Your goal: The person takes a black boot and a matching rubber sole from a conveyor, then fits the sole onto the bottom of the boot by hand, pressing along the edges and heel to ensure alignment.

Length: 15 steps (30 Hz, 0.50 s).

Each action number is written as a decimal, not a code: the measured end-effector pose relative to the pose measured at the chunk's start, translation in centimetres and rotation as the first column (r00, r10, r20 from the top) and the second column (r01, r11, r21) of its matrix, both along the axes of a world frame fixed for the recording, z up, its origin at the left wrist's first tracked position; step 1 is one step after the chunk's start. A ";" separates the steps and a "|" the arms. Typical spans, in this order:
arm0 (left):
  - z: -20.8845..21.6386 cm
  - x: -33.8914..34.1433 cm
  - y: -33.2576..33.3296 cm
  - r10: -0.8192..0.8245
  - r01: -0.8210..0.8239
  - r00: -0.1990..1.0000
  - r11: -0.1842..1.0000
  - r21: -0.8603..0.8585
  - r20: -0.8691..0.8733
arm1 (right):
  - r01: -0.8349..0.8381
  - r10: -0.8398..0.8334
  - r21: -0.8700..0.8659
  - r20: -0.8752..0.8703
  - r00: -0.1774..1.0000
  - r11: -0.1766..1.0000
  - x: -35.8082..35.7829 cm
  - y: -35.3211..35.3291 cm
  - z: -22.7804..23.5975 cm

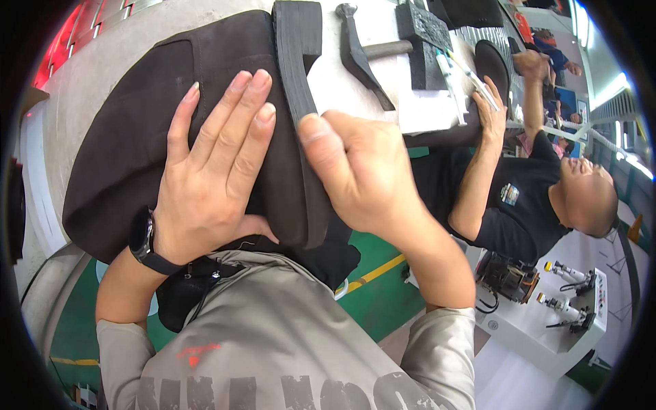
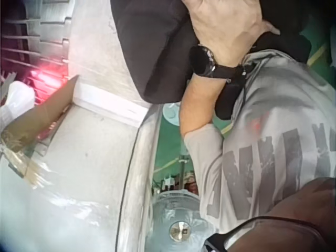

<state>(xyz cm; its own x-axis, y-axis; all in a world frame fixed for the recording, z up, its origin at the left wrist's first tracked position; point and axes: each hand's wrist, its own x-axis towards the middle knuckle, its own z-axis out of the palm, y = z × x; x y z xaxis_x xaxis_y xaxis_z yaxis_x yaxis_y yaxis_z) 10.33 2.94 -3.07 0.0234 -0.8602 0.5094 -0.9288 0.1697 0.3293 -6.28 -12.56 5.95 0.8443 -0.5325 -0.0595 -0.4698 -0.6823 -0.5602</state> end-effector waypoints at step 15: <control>0.4 -0.2 0.2 -0.015 0.015 0.997 1.000 0.009 -0.079 | 0.094 -0.167 0.210 0.360 0.918 0.973 -2.3 6.3 -4.4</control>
